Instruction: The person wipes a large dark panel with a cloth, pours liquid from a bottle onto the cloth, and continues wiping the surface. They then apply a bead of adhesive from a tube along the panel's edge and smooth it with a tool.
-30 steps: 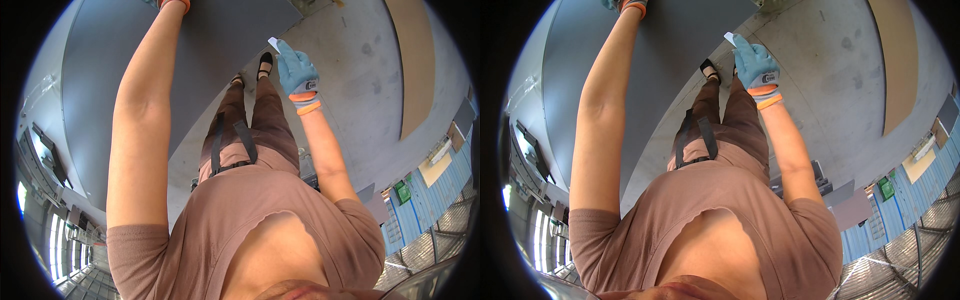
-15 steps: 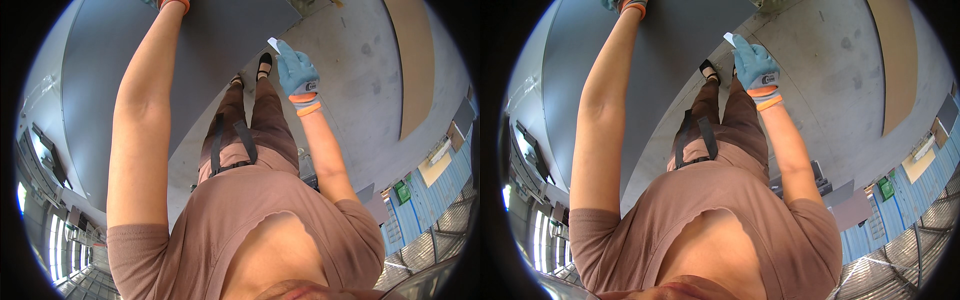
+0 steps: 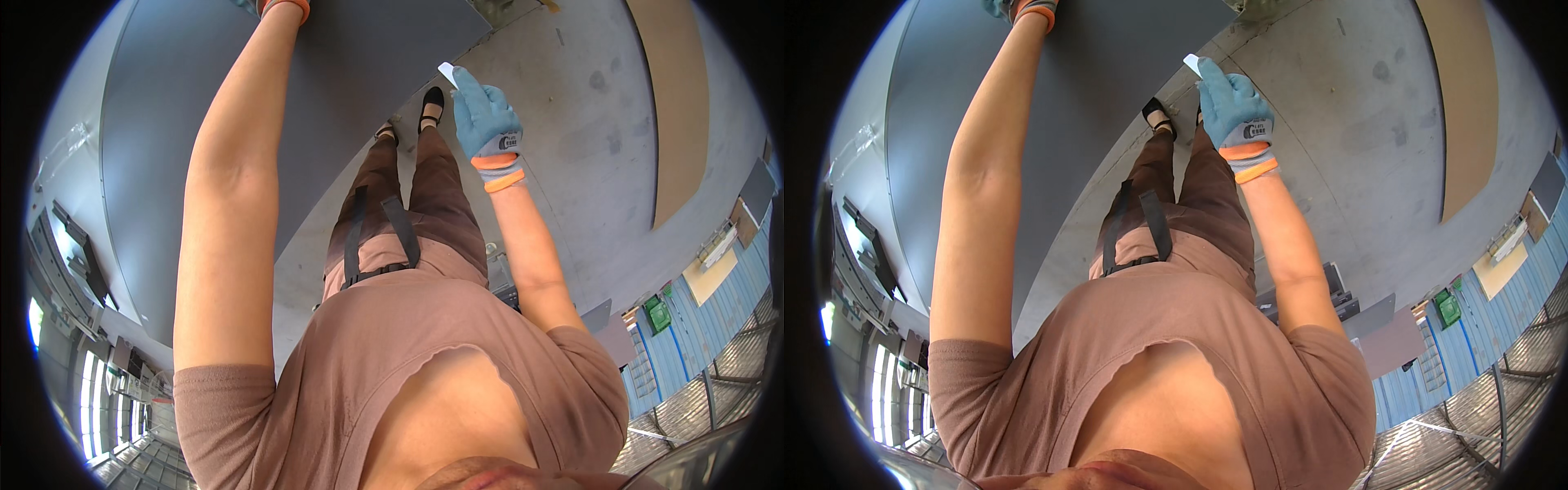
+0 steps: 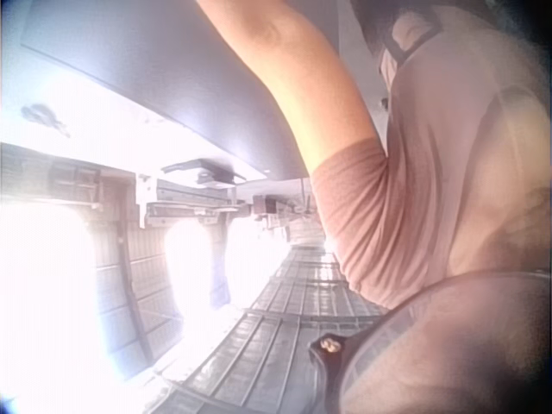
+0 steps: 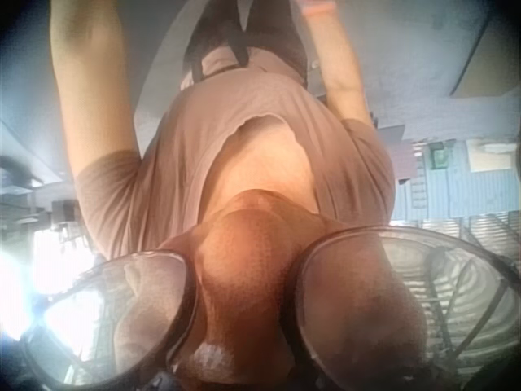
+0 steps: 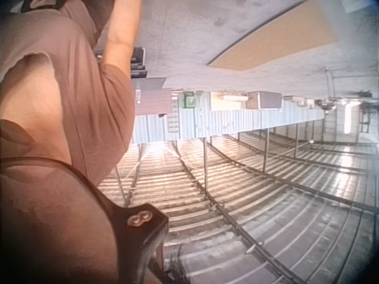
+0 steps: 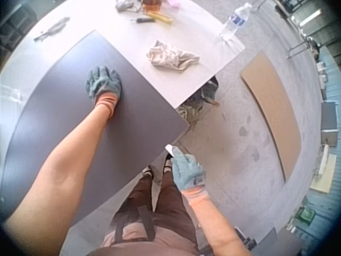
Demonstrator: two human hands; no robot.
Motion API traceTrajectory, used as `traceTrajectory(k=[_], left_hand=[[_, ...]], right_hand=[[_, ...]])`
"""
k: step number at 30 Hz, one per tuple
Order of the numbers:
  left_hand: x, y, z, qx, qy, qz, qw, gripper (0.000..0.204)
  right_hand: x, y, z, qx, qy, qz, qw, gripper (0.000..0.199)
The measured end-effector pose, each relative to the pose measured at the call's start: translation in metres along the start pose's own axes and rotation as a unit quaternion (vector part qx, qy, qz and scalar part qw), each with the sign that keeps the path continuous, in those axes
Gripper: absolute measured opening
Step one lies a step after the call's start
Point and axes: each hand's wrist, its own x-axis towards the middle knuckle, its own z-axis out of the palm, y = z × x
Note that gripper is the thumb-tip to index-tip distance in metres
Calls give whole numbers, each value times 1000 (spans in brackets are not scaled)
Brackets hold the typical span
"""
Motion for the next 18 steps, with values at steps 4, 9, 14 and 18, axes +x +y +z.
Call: traceTrajectory(k=[4, 9, 14, 18], left_hand=[[0, 4, -6, -9, -8, 1, 1000, 45], [0, 0, -6, -7, 7, 5, 1000, 44], [3, 6, -4, -14, -8, 2, 1000, 45], [4, -1, 1, -9, -8, -11, 1000, 47]], right_hand=[[5, -3, -4, -23, -36, 17, 999, 42], [8, -6, -10, -36, -53, 21, 998, 38], [11, -7, -16, -62, -66, 38, 995, 37], [10, -6, -13, -53, -39, 39, 997, 38]])
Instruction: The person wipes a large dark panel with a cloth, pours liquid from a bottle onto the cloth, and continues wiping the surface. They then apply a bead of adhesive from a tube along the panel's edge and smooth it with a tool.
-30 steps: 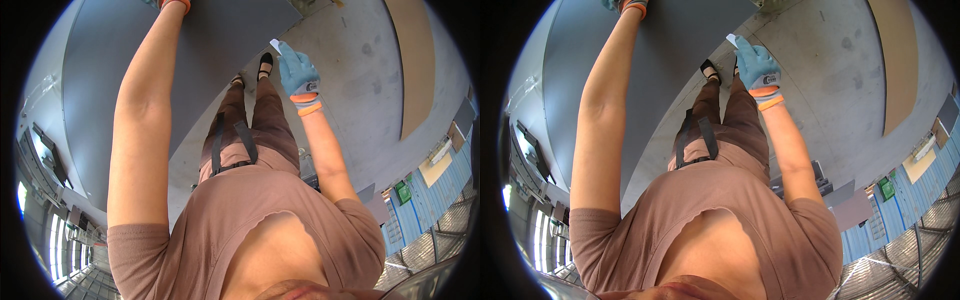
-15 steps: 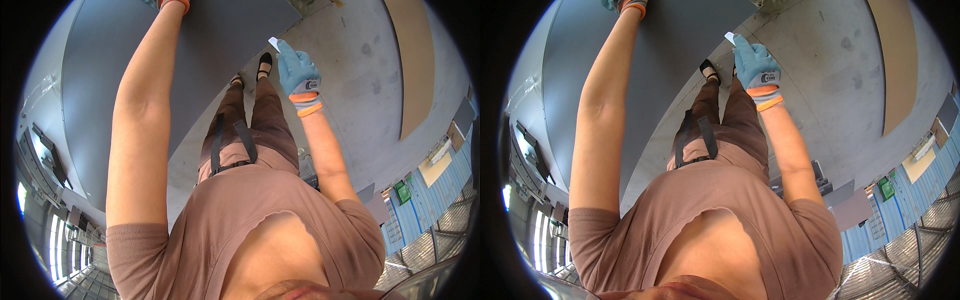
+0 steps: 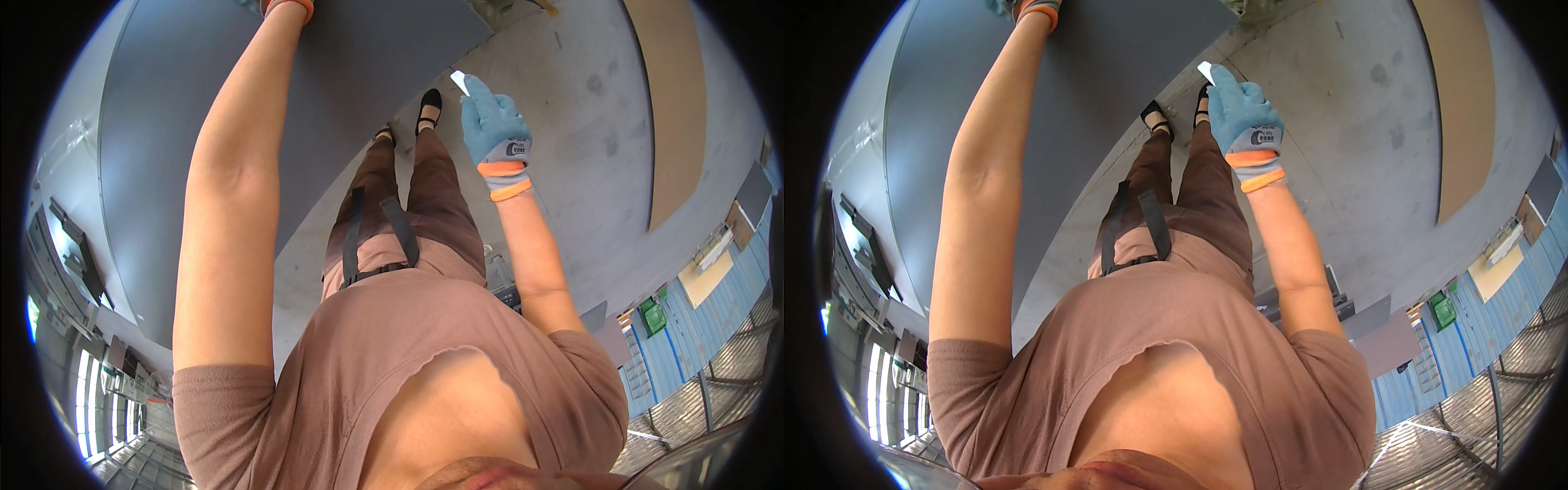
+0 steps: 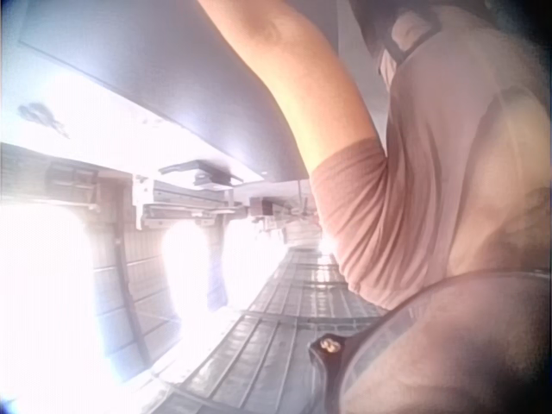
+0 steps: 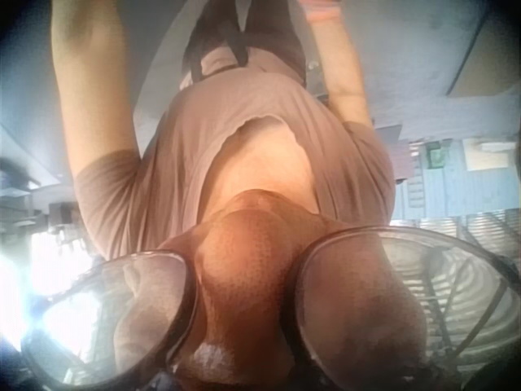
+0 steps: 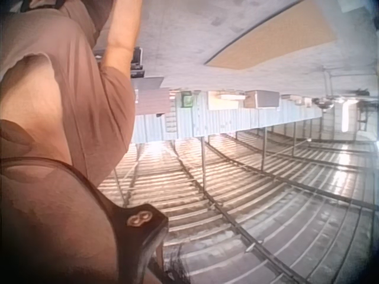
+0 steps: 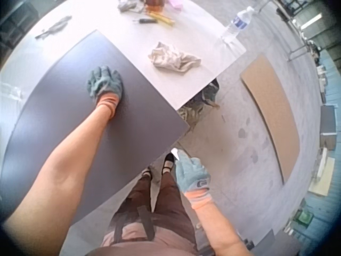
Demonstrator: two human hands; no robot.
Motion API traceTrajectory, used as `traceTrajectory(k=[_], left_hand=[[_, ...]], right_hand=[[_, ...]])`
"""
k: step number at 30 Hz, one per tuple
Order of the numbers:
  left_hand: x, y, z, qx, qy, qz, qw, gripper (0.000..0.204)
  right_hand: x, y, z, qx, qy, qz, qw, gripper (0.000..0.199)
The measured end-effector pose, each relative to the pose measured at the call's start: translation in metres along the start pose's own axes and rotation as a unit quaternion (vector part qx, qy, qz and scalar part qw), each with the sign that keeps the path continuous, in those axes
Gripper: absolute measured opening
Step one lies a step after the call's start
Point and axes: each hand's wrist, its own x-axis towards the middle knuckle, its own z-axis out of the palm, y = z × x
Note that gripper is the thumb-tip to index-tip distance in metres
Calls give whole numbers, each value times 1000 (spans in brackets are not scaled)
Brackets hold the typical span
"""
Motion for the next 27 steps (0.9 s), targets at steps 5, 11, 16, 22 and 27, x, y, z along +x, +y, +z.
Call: traceTrajectory(k=[5, 11, 16, 22, 27], left_hand=[[-2, 5, -6, 1, -11, 4, 1000, 48], [0, 10, -9, 2, -19, 7, 1000, 49], [3, 3, -2, 0, -19, 0, 1000, 51], [2, 11, -7, 11, -33, -10, 999, 53], [2, 13, -9, 15, -45, -16, 999, 53]], right_hand=[[4, -3, -3, 45, 32, -14, 998, 39], [1, 2, 1, 22, -3, -5, 1000, 39], [-13, 11, 3, 38, -3, 17, 999, 39], [4, -4, -7, 54, 12, 19, 998, 40], [4, -2, -7, 37, -46, 31, 998, 40]])
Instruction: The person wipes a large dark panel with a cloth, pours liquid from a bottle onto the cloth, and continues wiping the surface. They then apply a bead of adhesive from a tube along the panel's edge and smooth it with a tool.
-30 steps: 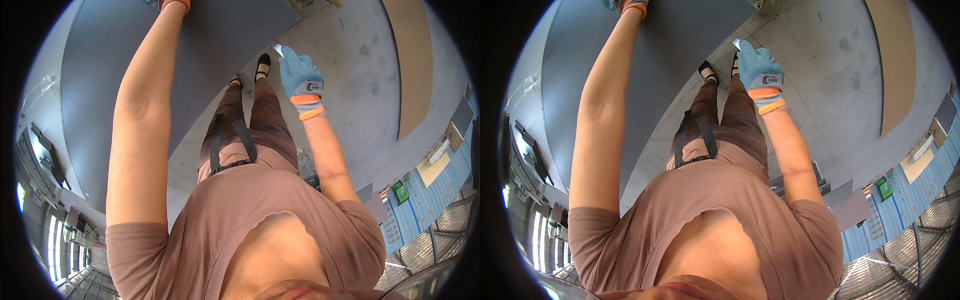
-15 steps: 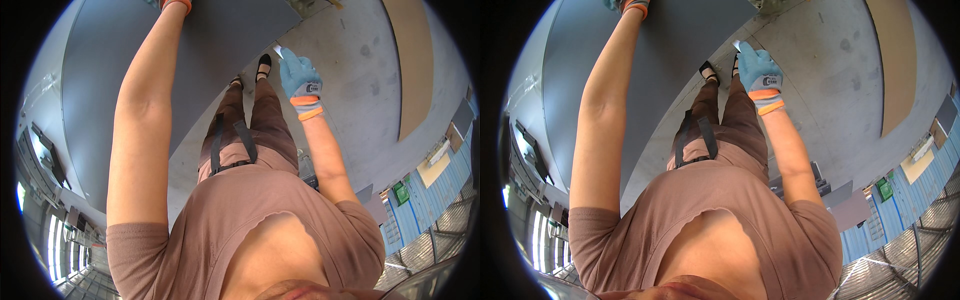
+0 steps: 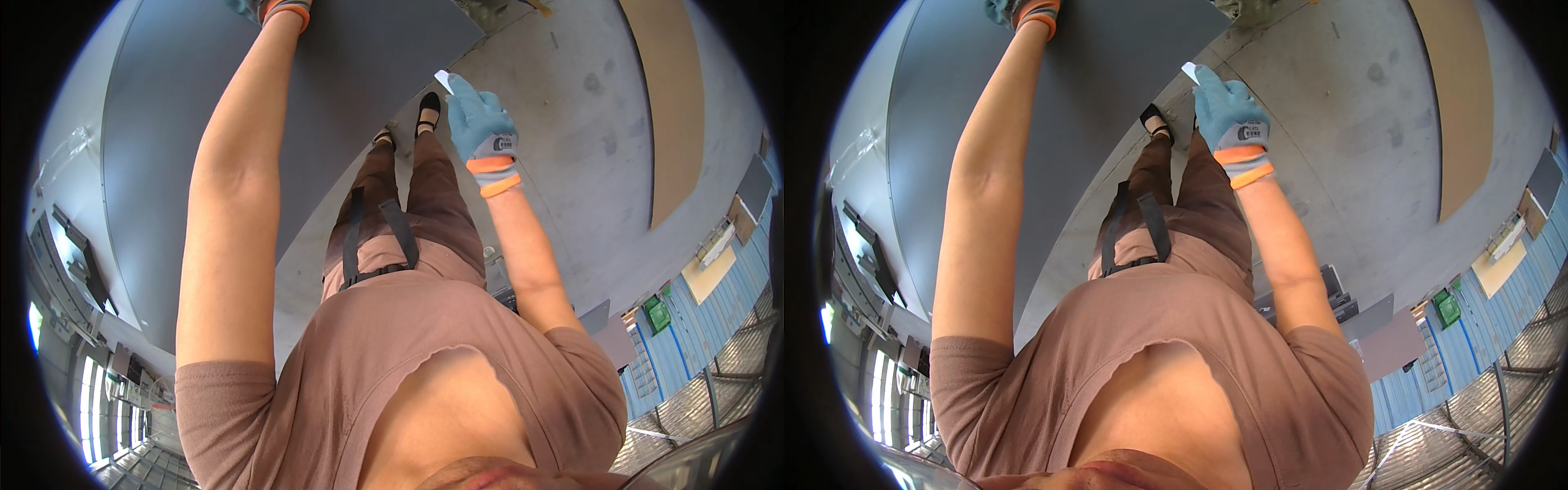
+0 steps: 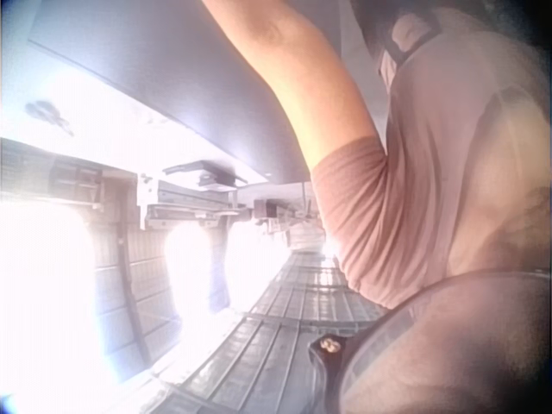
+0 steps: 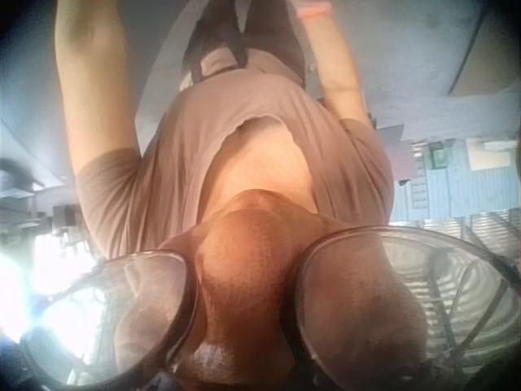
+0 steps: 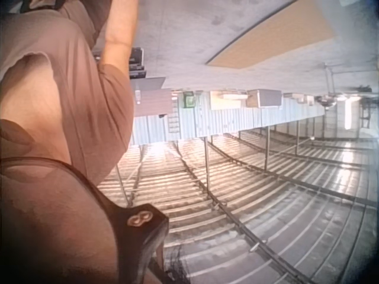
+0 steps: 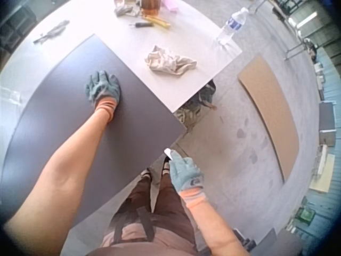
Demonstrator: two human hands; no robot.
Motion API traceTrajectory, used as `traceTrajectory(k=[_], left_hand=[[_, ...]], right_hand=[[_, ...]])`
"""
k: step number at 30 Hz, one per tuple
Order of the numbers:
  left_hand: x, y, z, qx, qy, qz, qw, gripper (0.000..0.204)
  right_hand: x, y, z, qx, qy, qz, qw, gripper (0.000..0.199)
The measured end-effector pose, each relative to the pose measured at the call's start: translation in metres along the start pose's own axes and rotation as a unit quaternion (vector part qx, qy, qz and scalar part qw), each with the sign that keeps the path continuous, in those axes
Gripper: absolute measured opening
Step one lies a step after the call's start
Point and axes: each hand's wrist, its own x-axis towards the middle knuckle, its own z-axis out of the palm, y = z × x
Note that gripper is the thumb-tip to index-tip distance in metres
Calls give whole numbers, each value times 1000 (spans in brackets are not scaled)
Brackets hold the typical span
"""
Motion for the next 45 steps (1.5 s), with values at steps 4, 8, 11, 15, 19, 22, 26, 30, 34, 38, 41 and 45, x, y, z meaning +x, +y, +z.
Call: traceTrajectory(k=[4, 8, 11, 15, 19, 22, 26, 30, 34, 38, 41, 45], left_hand=[[4, -5, 2, -8, -2, -2, 1000, 53], [4, -15, 9, -20, -9, -12, 1000, 55], [4, -16, 4, -20, -28, -15, 999, 57], [3, -15, 5, -29, 14, 11, 999, 55], [16, -25, 25, -68, 81, 58, 993, 47], [16, -21, 18, -53, 54, 57, 995, 46], [16, -20, 11, -27, -37, 32, 998, 57], [12, -31, 27, -18, 88, 60, 994, 51], [10, -32, 28, -41, 92, 65, 993, 53], [3, -14, 5, -5, 25, 18, 1000, 52], [5, -21, 13, -6, 43, 18, 999, 50], [8, -15, 15, 1, 41, 6, 999, 51]], right_hand=[[-14, 9, 6, -5, -10, 14, 1000, 39], [-23, 5, -3, 66, -1, 21, 998, 39], [-19, 12, 3, 171, 57, -68, 981, 40], [-7, -6, -54, 584, -150, 328, 727, 41], [18, -5, -91, 643, -172, 319, 675, 43], [36, 0, -100, 656, -176, 297, 671, 43], [71, 15, -100, 662, -213, 266, 667, 41], [91, 20, -93, 620, -218, 251, 711, 39], [79, 30, -62, 519, -116, 61, 845, 36], [53, 30, -22, 362, 30, -131, 923, 37], [20, 35, 17, 329, 53, -150, 931, 40], [-4, 28, 35, 324, 62, -131, 935, 42]])
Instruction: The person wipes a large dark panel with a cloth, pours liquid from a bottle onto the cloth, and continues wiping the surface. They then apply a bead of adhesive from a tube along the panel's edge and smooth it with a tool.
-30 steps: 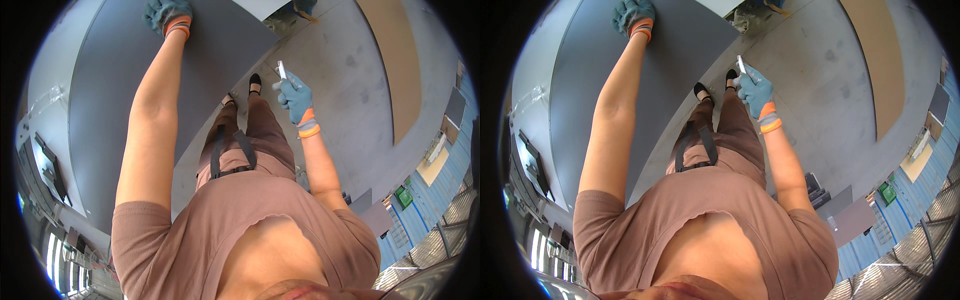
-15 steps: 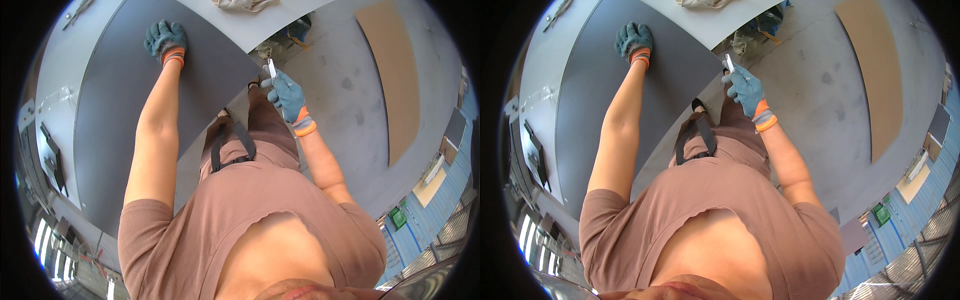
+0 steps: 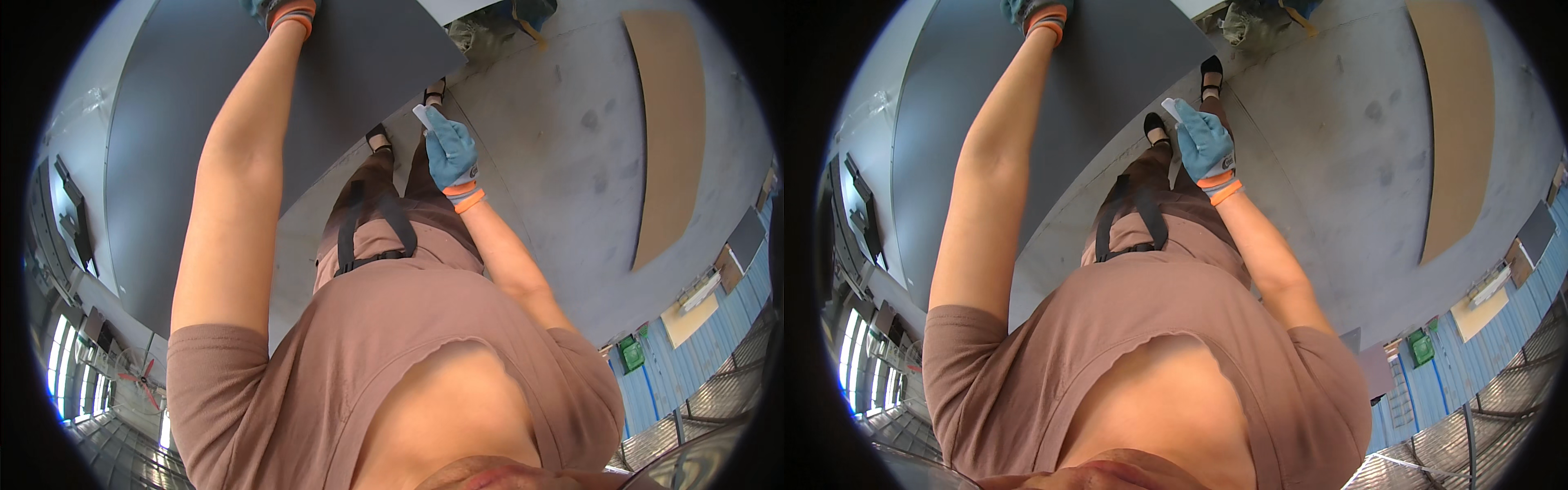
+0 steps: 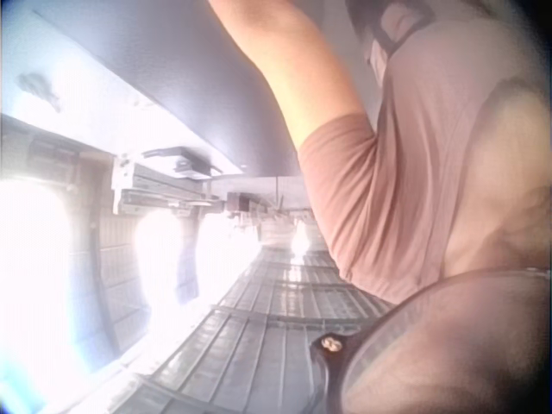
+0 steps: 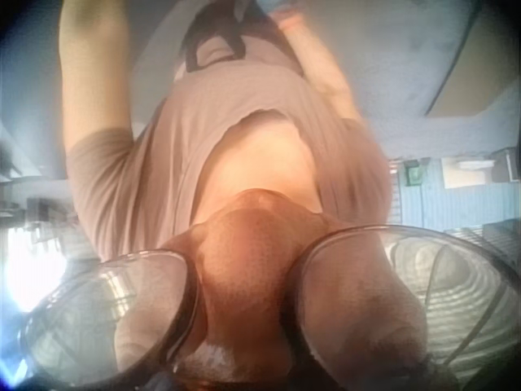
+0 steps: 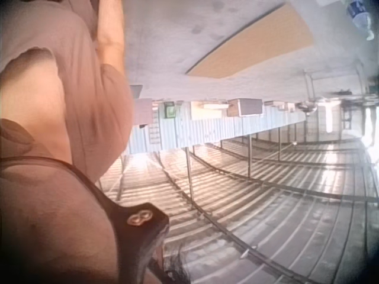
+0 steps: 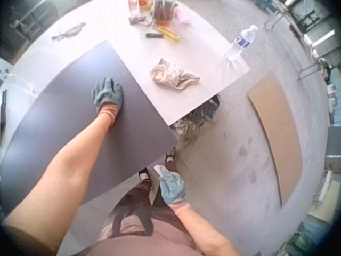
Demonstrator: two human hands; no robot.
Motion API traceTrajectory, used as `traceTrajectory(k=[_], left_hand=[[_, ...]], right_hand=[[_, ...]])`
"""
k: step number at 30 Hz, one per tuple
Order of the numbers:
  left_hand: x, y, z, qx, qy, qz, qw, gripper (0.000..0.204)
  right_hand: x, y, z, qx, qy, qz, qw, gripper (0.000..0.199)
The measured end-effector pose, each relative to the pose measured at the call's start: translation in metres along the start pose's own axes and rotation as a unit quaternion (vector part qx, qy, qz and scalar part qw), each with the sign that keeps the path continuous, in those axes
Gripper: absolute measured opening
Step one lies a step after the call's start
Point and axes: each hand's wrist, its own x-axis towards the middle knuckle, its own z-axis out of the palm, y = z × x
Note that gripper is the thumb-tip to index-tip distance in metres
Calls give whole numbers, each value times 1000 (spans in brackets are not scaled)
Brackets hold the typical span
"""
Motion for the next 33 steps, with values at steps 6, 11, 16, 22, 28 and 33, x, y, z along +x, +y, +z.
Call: traceTrajectory(k=[6, 11, 16, 22, 28, 33], left_hand=[[-2, 5, -2, 6, -26, -5, 1000, 53], [-3, 3, 0, 10, -17, -2, 1000, 53], [-5, 8, -3, 11, -16, 1, 1000, 52], [-6, 7, -5, 21, -17, 1, 1000, 52], [-7, 11, -7, 10, -20, 3, 1000, 51], [-4, 11, -9, -5, -9, 9, 1000, 49]], right_hand=[[-15, 12, 19, -14, 20, -25, 999, 43], [-14, 13, 22, -18, 6, -14, 1000, 39], [-11, 23, 25, -12, 5, -32, 999, 40], [-11, 36, 30, -28, -4, -78, 997, 43], [-34, 49, 24, -83, -38, -25, 995, 43], [-46, 35, 20, 4, 12, 3, 1000, 41]])
